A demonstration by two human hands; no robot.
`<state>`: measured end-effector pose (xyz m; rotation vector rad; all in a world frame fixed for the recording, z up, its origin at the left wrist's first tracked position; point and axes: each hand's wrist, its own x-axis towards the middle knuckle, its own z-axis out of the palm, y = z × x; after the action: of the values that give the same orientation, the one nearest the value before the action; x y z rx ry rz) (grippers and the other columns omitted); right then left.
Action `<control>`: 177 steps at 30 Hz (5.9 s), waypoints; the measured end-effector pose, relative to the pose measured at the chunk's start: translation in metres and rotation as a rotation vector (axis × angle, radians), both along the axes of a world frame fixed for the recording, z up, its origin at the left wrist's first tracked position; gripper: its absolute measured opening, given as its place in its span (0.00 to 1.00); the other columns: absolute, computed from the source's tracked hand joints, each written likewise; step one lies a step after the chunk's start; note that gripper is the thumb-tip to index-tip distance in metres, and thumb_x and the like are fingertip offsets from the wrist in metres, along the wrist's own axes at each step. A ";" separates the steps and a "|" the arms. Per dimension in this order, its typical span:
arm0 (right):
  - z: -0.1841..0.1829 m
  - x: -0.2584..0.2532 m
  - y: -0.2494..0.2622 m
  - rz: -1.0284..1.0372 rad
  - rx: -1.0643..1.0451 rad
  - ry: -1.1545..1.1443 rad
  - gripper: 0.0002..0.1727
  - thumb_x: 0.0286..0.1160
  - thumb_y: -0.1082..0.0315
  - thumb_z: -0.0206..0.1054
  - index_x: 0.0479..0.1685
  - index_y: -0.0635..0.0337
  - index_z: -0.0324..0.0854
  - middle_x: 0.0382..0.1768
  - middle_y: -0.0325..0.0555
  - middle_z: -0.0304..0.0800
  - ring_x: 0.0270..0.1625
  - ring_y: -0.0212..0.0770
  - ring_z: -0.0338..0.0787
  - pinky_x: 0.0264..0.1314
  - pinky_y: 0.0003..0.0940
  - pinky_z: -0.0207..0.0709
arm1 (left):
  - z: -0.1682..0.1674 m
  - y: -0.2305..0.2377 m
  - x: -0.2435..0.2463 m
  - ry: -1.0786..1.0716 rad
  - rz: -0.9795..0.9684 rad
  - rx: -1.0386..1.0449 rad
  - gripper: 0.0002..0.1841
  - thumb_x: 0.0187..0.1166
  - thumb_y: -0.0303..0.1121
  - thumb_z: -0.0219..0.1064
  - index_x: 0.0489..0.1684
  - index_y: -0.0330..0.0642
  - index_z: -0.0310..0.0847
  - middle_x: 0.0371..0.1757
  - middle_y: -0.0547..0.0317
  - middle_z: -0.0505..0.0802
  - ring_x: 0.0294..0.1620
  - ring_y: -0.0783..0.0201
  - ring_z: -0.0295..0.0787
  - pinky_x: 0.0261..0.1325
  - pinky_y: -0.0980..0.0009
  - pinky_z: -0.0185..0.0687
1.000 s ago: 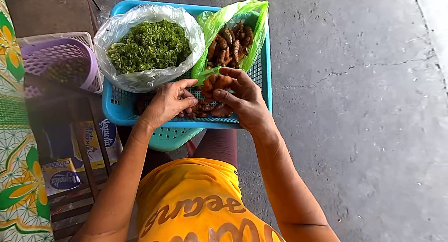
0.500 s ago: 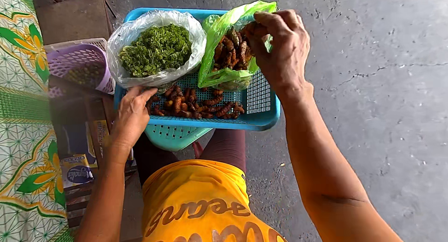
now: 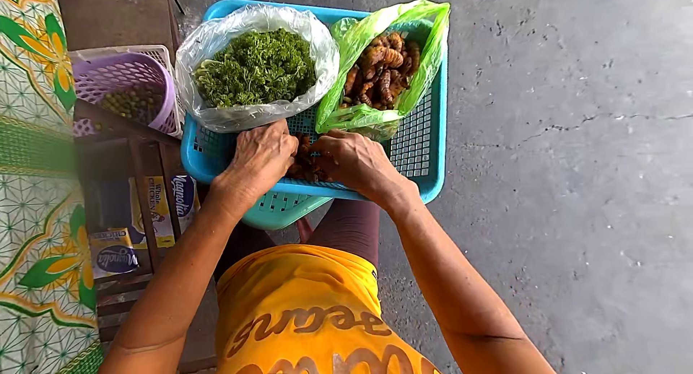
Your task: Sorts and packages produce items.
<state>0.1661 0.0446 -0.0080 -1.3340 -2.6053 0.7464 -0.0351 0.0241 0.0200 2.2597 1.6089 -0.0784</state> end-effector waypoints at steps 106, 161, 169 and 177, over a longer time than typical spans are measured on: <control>0.023 0.012 0.092 -0.264 0.155 -0.089 0.21 0.74 0.78 0.64 0.68 0.62 0.82 0.62 0.70 0.83 0.62 0.73 0.86 0.57 0.70 0.79 | -0.008 0.002 -0.013 0.002 0.344 -0.196 0.18 0.87 0.46 0.65 0.65 0.48 0.88 0.57 0.48 0.95 0.61 0.40 0.89 0.58 0.34 0.76; 0.019 0.078 0.019 -0.230 -0.123 0.100 0.11 0.84 0.72 0.59 0.50 0.63 0.87 0.44 0.56 0.88 0.40 0.52 0.90 0.43 0.54 0.82 | -0.004 0.022 -0.013 -0.022 -0.242 -0.283 0.11 0.77 0.30 0.74 0.55 0.46 0.90 0.50 0.45 0.90 0.55 0.45 0.89 0.61 0.47 0.81; 0.002 0.045 0.006 -0.140 -0.041 -0.253 0.11 0.81 0.65 0.67 0.53 0.60 0.89 0.52 0.64 0.86 0.53 0.68 0.88 0.40 0.63 0.78 | -0.015 0.033 -0.010 -0.200 -0.028 -0.278 0.15 0.90 0.37 0.60 0.62 0.35 0.82 0.54 0.42 0.89 0.57 0.47 0.88 0.65 0.46 0.78; 0.001 0.025 -0.001 -0.098 0.041 -0.362 0.11 0.69 0.69 0.73 0.45 0.67 0.88 0.52 0.62 0.85 0.59 0.65 0.85 0.36 0.55 0.77 | 0.000 0.023 -0.002 -0.554 0.246 -0.422 0.15 0.92 0.37 0.58 0.64 0.40 0.82 0.36 0.57 0.89 0.27 0.70 0.87 0.34 0.72 0.87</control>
<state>0.1911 0.0438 -0.0069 -1.7101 -2.7721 0.4708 -0.0368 0.0470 0.0195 1.5724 1.3896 0.2316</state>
